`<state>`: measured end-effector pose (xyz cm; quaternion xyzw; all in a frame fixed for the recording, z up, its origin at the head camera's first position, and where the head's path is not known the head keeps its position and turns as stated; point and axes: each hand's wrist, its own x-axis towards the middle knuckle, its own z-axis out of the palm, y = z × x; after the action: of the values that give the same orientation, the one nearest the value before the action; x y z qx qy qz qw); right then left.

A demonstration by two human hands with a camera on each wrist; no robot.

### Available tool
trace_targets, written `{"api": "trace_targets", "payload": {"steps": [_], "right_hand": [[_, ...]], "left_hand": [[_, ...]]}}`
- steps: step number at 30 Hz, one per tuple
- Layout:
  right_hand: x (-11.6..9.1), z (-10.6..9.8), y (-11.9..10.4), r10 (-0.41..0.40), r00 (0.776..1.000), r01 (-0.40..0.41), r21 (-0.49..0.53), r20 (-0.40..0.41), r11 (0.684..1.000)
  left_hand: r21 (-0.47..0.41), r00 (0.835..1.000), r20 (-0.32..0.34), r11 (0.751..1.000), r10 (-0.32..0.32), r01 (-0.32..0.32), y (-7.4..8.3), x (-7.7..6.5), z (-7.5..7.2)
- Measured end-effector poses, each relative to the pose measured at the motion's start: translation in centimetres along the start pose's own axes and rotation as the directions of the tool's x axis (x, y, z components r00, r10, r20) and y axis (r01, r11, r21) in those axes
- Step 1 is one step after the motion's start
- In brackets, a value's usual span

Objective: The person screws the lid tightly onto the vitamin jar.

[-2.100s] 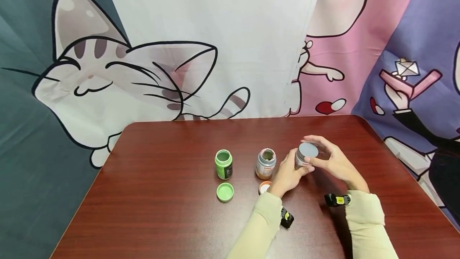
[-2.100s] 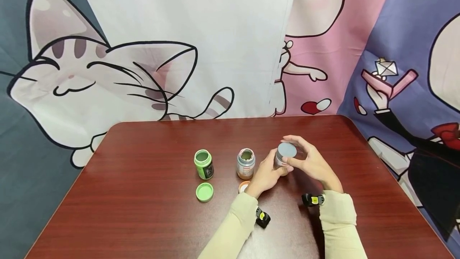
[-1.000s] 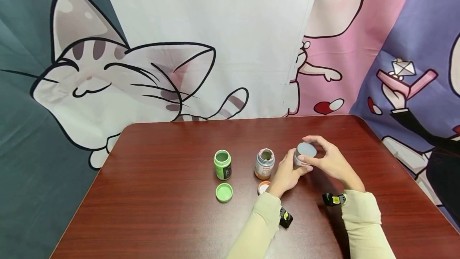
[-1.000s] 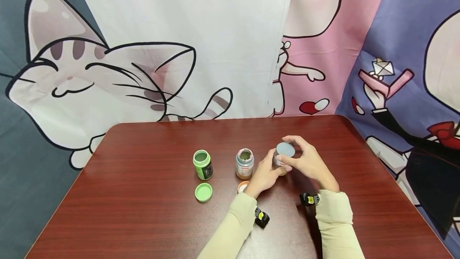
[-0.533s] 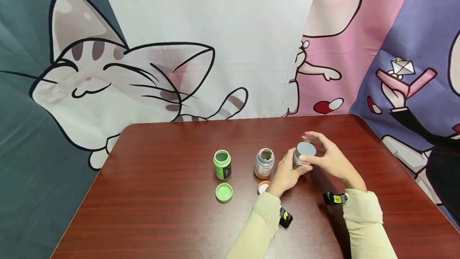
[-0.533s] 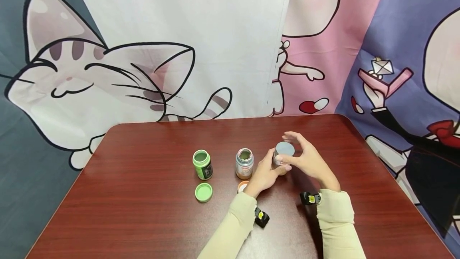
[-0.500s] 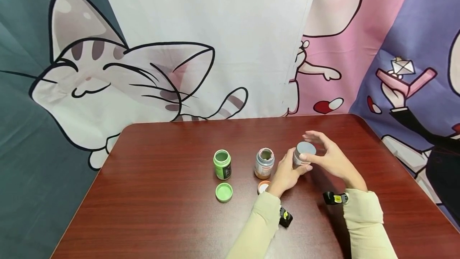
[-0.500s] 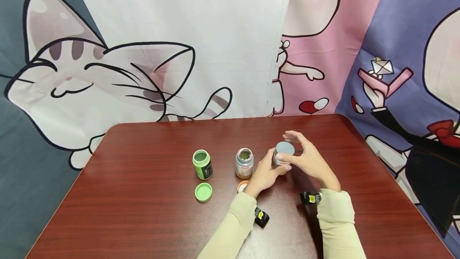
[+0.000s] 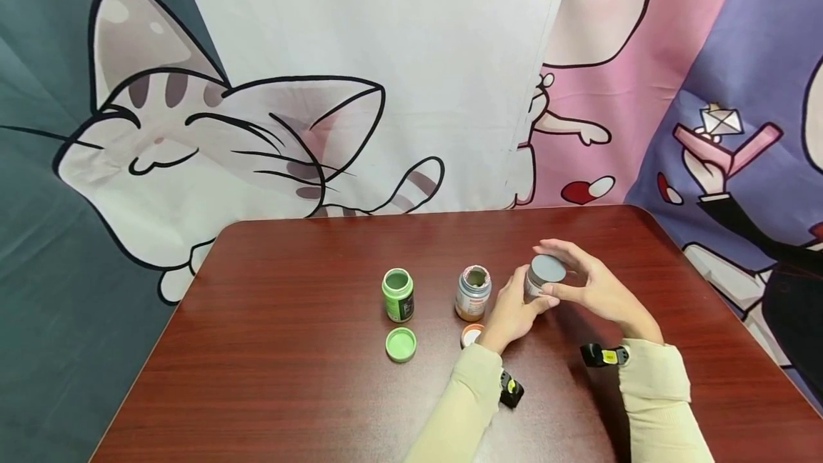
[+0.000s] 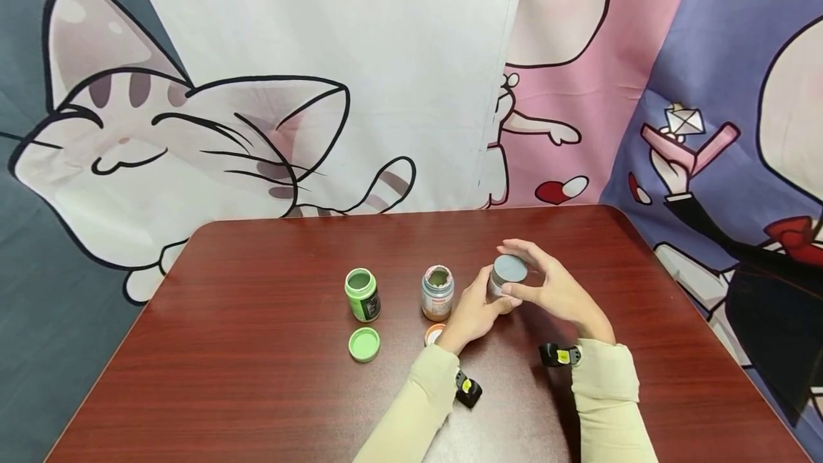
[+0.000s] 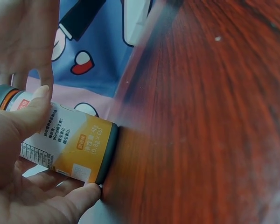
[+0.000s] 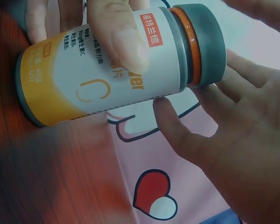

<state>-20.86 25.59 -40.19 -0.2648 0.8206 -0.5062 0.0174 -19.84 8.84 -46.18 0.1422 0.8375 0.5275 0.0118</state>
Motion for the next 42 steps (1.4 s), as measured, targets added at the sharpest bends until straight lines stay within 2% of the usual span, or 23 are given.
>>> {"api": "trace_targets", "payload": {"steps": [9, 17, 21, 26, 31, 35, 42], "right_hand": [[0.0, 0.0, 0.2, -0.033, 0.999, 0.033, 0.017, 0.007, 0.999], [0.0, 0.2, 0.1, 0.072, 0.995, -0.075, -0.031, -0.071, 0.997], [0.0, 0.4, -1.1, 0.114, 0.986, -0.123, -0.068, -0.125, 0.99], [0.1, 0.9, -3.2, 0.105, 0.978, -0.129, -0.125, -0.18, 0.984], [0.2, 1.4, -3.9, 0.109, 0.97, -0.147, -0.17, -0.217, 0.974], [0.3, 1.4, -3.4, 0.117, 0.969, -0.157, -0.173, -0.219, 0.972], [0.4, 0.8, -0.3, 0.102, 0.981, -0.126, -0.141, -0.165, 0.982]], "left_hand": [[-0.025, 1.0, -0.009, 0.999, -0.025, 0.025, -0.1, 0.0, 0.2], [-0.031, 1.0, -0.008, 0.999, -0.02, 0.02, -0.1, 0.0, 0.2], [-0.038, 1.0, -0.012, 0.999, -0.018, 0.017, -0.1, 0.0, 0.3], [-0.037, 1.0, -0.013, 0.999, -0.019, 0.018, -0.2, 0.1, 0.4], [-0.038, 1.0, -0.013, 0.999, -0.013, 0.013, -0.2, 0.1, 0.4], [-0.034, 1.0, -0.012, 0.999, -0.009, 0.009, -0.2, 0.1, 0.4], [-0.027, 1.0, -0.009, 1.0, 0.0, 0.0, -0.1, -0.1, 0.3]]}}
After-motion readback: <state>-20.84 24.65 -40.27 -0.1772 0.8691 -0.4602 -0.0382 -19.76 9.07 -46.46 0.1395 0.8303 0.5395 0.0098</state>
